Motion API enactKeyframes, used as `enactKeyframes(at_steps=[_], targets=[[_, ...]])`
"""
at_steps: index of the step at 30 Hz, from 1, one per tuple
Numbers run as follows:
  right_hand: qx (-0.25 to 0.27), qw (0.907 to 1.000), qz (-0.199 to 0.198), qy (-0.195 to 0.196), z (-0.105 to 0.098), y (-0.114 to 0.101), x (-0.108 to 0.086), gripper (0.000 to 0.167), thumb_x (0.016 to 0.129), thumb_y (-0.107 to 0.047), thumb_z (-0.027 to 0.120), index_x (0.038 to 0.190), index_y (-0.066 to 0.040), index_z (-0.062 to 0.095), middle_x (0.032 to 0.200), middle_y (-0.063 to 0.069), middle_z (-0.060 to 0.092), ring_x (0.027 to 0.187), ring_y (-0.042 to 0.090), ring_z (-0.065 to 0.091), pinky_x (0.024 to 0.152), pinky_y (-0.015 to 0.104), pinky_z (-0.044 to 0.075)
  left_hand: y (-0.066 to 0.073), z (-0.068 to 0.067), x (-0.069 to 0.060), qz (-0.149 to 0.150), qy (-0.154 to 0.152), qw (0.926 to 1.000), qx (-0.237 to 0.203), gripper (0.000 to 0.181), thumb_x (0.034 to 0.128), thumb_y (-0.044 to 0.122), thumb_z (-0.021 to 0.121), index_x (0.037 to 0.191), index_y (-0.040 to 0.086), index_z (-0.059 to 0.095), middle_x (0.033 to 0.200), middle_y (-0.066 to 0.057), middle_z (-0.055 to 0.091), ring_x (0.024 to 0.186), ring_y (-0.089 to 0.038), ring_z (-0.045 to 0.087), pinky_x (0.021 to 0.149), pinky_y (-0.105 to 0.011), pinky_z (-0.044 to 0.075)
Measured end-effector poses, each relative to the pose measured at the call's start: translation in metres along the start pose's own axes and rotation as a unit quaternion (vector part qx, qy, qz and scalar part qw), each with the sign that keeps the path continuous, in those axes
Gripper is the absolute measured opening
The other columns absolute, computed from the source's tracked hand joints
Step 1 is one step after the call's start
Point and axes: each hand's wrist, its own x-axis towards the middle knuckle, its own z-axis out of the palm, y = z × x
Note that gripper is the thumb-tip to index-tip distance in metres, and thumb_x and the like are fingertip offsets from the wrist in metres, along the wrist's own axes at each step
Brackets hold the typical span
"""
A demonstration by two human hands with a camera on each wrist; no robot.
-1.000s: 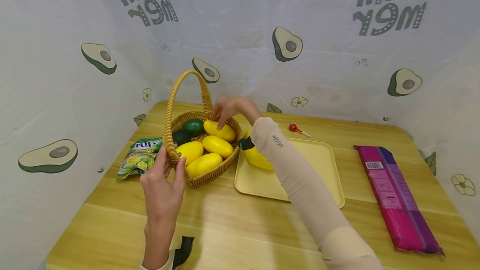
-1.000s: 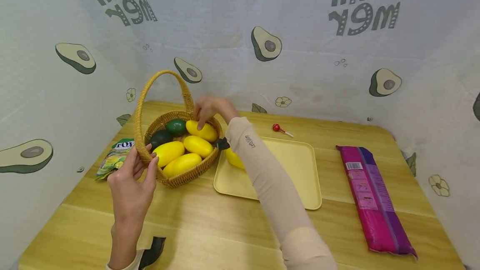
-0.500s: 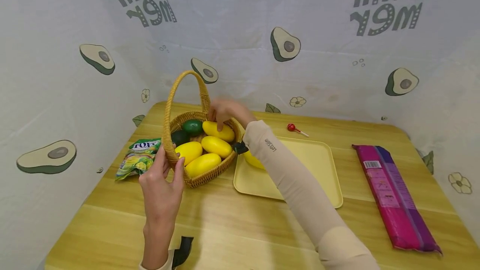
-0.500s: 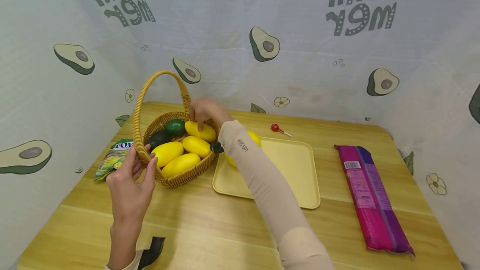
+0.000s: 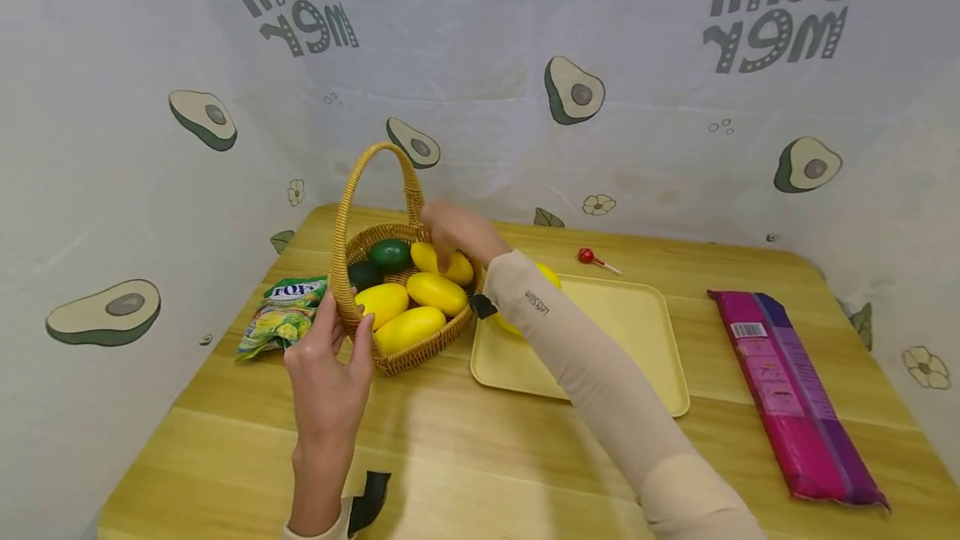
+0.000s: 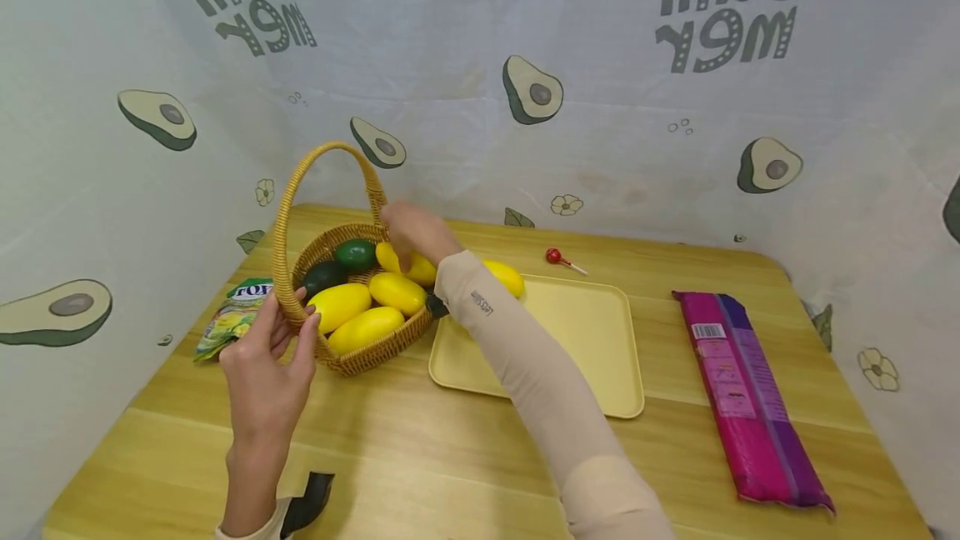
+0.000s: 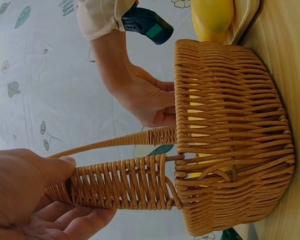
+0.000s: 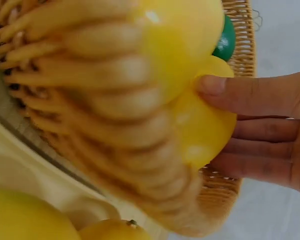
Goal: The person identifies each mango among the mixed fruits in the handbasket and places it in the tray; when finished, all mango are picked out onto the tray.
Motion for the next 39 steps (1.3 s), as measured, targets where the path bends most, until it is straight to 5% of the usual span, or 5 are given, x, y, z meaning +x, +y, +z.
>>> enactKeyframes(at_steps=[7,14,23,34,39], targets=[[-0.010,0.9993,-0.033,0.015,0.005,0.003,0.004,0.037,0.076,-0.005,0.099,0.091,-0.007,0.066,0.080,0.001,0.050,0.068,0.014,0.045,0.054,0.023,0.042,0.001,0.000,0.000,0.003,0.003,1.0000,-0.005,0.053,0.0945,-0.008,0.078,0.144,-0.011,0.061,0.126,-0.026,0.075,0.112,-0.041,0.076,0.095,-0.025,0.057],[-0.009,0.9977,-0.067,0.002,-0.001,0.009,0.005,0.052,0.082,0.000,0.093,0.068,-0.012,0.045,0.069,-0.001,0.023,0.060,0.012,0.023,0.052,0.024,0.024,0.000,0.001,-0.001,-0.001,-0.001,1.0000,-0.004,0.055,0.0934,-0.008,0.079,0.145,-0.012,0.060,0.127,-0.028,0.074,0.112,-0.040,0.075,0.096,-0.023,0.056],[-0.005,0.9961,-0.085,0.024,0.001,0.012,-0.001,0.019,0.084,-0.002,0.092,0.089,-0.004,0.074,0.076,-0.003,0.050,0.070,0.013,0.043,0.061,0.021,0.041,0.001,0.001,0.000,0.001,0.003,1.0000,0.004,0.051,0.0928,-0.009,0.080,0.141,-0.012,0.062,0.124,-0.028,0.075,0.110,-0.040,0.076,0.093,-0.028,0.058],[0.011,0.9969,-0.077,0.009,0.010,0.010,0.007,0.048,0.083,-0.003,0.094,0.069,-0.011,0.049,0.070,-0.001,0.026,0.064,0.013,0.026,0.056,0.024,0.027,0.001,0.001,0.000,0.001,0.001,1.0000,0.001,0.051,0.0929,-0.009,0.080,0.141,-0.012,0.062,0.124,-0.028,0.075,0.110,-0.040,0.076,0.093,-0.030,0.058],[0.004,0.9945,-0.103,0.019,0.005,0.013,0.004,0.043,0.082,-0.007,0.096,0.073,-0.009,0.054,0.073,0.000,0.033,0.069,0.014,0.031,0.060,0.025,0.030,0.001,0.000,0.000,0.002,0.003,1.0000,0.001,0.051,0.0925,-0.010,0.079,0.140,-0.012,0.063,0.124,-0.029,0.075,0.110,-0.041,0.076,0.095,-0.021,0.057]])
